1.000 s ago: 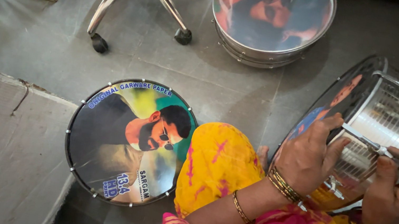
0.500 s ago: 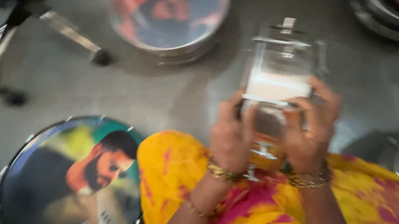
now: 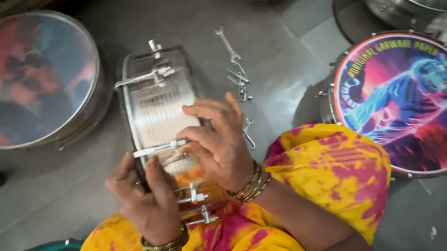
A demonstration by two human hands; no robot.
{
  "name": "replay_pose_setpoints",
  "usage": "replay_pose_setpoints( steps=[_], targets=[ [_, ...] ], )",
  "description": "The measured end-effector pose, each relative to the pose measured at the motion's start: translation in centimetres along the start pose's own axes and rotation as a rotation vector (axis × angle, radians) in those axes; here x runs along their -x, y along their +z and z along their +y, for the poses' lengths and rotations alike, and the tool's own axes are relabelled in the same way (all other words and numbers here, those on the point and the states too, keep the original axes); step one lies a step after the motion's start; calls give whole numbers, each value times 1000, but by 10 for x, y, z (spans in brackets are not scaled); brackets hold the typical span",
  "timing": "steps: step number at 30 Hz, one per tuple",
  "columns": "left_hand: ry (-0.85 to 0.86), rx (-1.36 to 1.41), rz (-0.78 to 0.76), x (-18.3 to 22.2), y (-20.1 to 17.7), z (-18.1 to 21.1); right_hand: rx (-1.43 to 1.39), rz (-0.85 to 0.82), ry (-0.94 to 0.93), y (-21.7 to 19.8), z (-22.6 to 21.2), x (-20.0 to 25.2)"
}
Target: The person replaces the drumheads and adjusts the tension lugs on several drum shells.
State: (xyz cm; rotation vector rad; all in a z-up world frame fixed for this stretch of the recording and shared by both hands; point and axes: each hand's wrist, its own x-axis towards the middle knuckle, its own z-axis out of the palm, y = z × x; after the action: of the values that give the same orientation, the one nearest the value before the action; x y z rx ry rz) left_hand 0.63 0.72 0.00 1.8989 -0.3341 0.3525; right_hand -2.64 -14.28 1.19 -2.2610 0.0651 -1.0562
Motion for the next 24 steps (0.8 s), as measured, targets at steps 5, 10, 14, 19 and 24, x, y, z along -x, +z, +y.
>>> replay_pose_setpoints(
  steps=[5,10,14,19,24],
  targets=[
    [-65,200,-26,1,4,2,-7,-38,48,-6,0,0],
    [33,80,-20,1,4,3,-44,-54,57,-11,-1,-1],
    [33,165,-26,1,5,3,-33,-59,8,-10,1,-1],
    [-71,228,-48,0,6,2,-45,-62,5,-5,7,-1],
    [58,176,-62,-2,4,3,2,-94,-28,-1,12,-3]
  ],
)
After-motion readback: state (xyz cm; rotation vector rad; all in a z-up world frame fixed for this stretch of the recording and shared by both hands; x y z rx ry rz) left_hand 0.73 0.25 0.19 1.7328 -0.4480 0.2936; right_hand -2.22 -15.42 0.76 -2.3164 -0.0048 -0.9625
